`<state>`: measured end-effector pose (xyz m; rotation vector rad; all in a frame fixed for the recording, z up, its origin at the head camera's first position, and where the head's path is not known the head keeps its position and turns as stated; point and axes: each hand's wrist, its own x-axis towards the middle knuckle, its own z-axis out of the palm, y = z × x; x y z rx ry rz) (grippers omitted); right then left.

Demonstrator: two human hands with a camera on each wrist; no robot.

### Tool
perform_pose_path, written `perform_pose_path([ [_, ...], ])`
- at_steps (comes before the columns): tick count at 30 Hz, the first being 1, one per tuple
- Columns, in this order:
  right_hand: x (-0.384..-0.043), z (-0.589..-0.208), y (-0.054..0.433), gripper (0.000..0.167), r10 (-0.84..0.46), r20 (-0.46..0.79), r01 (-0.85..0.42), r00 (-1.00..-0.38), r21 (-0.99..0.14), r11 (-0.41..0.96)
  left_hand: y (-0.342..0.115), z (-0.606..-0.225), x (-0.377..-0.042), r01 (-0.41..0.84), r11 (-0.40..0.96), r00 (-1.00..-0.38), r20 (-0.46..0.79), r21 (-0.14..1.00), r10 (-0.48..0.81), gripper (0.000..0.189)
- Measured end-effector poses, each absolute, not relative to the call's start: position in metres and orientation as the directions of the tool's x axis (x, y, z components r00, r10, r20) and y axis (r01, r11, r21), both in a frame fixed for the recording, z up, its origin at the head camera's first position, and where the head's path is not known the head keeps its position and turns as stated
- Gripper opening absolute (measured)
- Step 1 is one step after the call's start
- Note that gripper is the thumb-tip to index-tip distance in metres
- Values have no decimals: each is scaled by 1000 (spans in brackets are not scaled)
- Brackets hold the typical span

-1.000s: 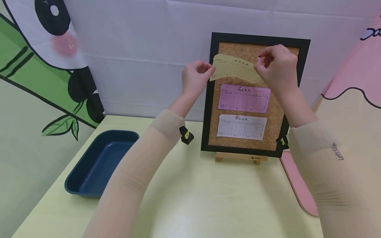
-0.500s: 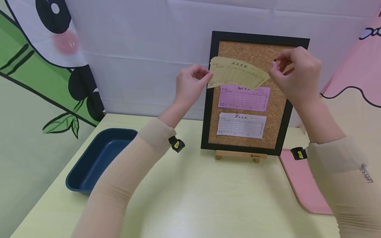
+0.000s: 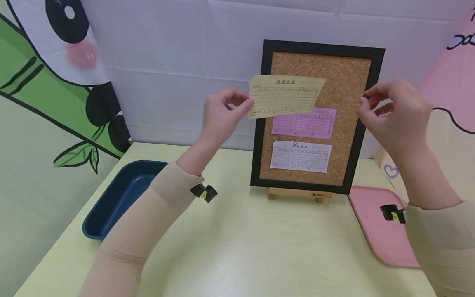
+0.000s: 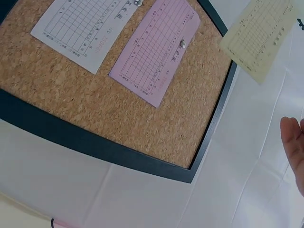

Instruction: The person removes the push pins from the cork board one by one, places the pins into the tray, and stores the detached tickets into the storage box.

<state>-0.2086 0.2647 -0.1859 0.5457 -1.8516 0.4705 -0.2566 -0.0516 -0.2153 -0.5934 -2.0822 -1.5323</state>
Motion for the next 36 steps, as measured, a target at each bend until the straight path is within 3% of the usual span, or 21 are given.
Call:
perform_pose_path([
  [9,-183,-199,283,31,-130,951,-544,-279,-44,838,-79,-216,-239,571,341,-799,601,746,24,18],
  [23,-145,-233,320,35,-128,907,-497,-402,-99,862,-120,-228,-218,509,428,-835,549,747,35,25],
  [31,-140,-258,338,35,-134,904,-506,-405,-100,857,-141,-227,-204,445,578,-870,483,684,98,26],
  [36,-137,-272,346,32,-137,872,-473,-470,-118,873,-154,-224,-195,439,652,-869,478,619,131,22],
])
